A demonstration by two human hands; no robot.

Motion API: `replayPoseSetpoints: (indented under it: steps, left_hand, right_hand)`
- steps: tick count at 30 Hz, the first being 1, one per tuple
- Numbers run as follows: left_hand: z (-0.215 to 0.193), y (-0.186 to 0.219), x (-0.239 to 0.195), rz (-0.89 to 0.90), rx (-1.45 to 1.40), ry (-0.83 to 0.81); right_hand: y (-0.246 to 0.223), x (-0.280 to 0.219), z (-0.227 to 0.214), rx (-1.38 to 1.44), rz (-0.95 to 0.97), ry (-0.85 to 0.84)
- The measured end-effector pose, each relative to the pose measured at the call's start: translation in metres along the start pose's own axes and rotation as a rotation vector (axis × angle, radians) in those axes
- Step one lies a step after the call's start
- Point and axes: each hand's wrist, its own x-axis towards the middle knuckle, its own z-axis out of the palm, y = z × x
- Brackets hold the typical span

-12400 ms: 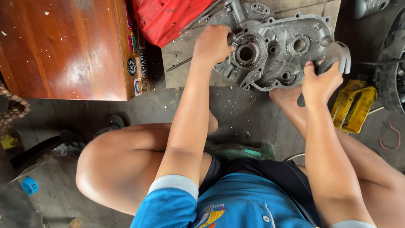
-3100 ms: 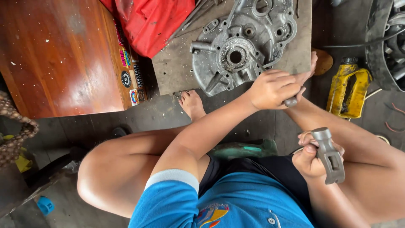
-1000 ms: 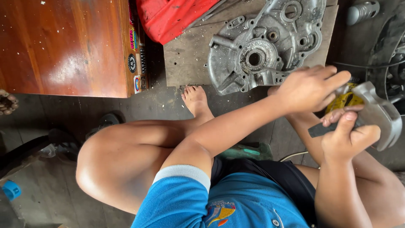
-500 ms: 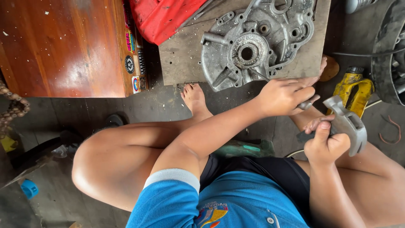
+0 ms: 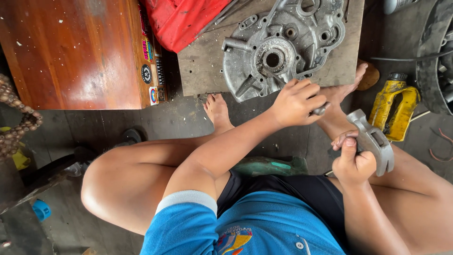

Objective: Using a hammer and punch to remove a component from a motorcycle engine casing

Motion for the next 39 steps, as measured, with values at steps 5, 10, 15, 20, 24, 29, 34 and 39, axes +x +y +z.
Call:
replayPoseSetpoints:
  steps: [5,10,15,20,24,29,34,39]
  left_hand:
    - [0.015,-0.008,-0.018,-0.220,-0.009,-0.175]
    - [0.021,0.000,-0.016,-0.120,-0.098,-0.126]
    - [0.034,-0.002,-0.012,-0.013,-0.153,-0.129]
    - [0.022,-0.013,-0.012,0.015,-0.293,-0.007]
    - [0.001,-0.017,0.003,-0.041,-0.464,-0.040]
    - [0.004,-0.020,0.006,-0.043,-0.473,-0.129]
    - [0.002,-0.015,-0.007,0.003,-0.432,-0.131]
    - [0.006,-0.003,-0.027,0.025,-0.407,-0.165]
  right_hand:
    - [-0.004,0.005,0.003,0.020,-0.014,-0.022]
    - [0.000,0.002,0.004,0.045,-0.004,-0.026]
    - [0.009,-0.001,0.008,0.078,0.023,-0.023]
    - [0.054,0.002,0.015,0.232,-0.347,0.036]
    - [0.057,-0.001,0.013,0.229,-0.339,0.023]
    - [0.055,-0.005,0.016,0.231,-0.250,-0.003]
    - [0.043,-0.004,0.017,0.252,-0.262,0.027]
    - [0.040,-0.005,0.011,0.201,-0.220,0.025]
